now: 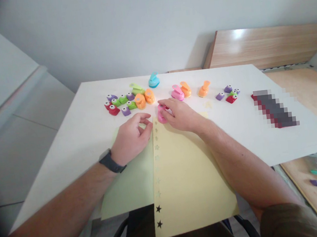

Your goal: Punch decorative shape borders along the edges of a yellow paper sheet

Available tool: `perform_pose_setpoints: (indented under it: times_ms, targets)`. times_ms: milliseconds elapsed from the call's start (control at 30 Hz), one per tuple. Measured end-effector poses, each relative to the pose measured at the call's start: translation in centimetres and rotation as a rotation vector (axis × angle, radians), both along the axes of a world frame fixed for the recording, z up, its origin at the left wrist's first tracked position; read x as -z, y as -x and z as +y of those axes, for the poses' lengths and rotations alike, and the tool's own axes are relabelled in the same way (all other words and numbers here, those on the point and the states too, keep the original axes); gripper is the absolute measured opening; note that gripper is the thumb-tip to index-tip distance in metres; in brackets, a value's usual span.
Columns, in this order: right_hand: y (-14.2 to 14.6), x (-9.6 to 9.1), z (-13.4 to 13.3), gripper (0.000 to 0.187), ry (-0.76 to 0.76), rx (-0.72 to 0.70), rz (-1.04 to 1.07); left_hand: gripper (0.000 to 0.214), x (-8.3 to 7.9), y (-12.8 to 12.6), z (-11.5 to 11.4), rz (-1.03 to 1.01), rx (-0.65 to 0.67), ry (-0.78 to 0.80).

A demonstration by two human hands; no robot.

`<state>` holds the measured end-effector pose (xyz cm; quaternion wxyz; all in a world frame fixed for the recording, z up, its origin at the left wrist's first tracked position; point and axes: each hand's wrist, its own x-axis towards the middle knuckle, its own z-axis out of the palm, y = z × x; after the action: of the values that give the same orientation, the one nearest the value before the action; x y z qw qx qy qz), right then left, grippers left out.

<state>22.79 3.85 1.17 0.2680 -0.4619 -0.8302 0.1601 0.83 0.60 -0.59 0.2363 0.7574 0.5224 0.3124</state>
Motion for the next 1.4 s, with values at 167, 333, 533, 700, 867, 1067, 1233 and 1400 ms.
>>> perform_pose_setpoints:
  times_ms: [167,333,533,700,867,1067,1233,1400]
  targets:
    - [-0.1,-0.1,0.0,0.040,0.023,0.077,0.026,0.027,-1.2,0.2,0.7,-0.002,-0.058,-0.078]
    - [-0.1,-0.3,0.1,0.036,-0.001,0.149,0.047,0.029,-3.2,-0.5,2.8,0.086,-0.044,-0.119]
    - [-0.3,0.0,0.5,0.033,-0.061,0.292,0.146,0.039,-4.3,-4.3,7.1,0.388,-0.047,-0.166]
    - [-0.8,0.2,0.9,0.032,-0.082,0.374,0.183,0.060,-3.8,-7.3,9.8,0.573,-0.056,-0.129]
    - [-1.0,0.0,1.0,0.031,-0.079,0.434,0.162,0.058,-3.4,-8.9,10.3,0.631,-0.033,-0.099]
    - [-0.9,-0.2,0.8,0.029,-0.086,0.437,0.137,0.057,-2.9,-9.3,10.2,0.689,0.014,-0.063]
    - [-0.8,0.0,0.8,0.030,-0.071,0.431,0.150,0.049,-2.6,-9.6,10.4,0.715,0.035,-0.021]
    - [-0.7,0.2,0.8,0.029,-0.048,0.428,0.140,0.037,-2.5,-10.1,10.7,0.720,0.058,0.017]
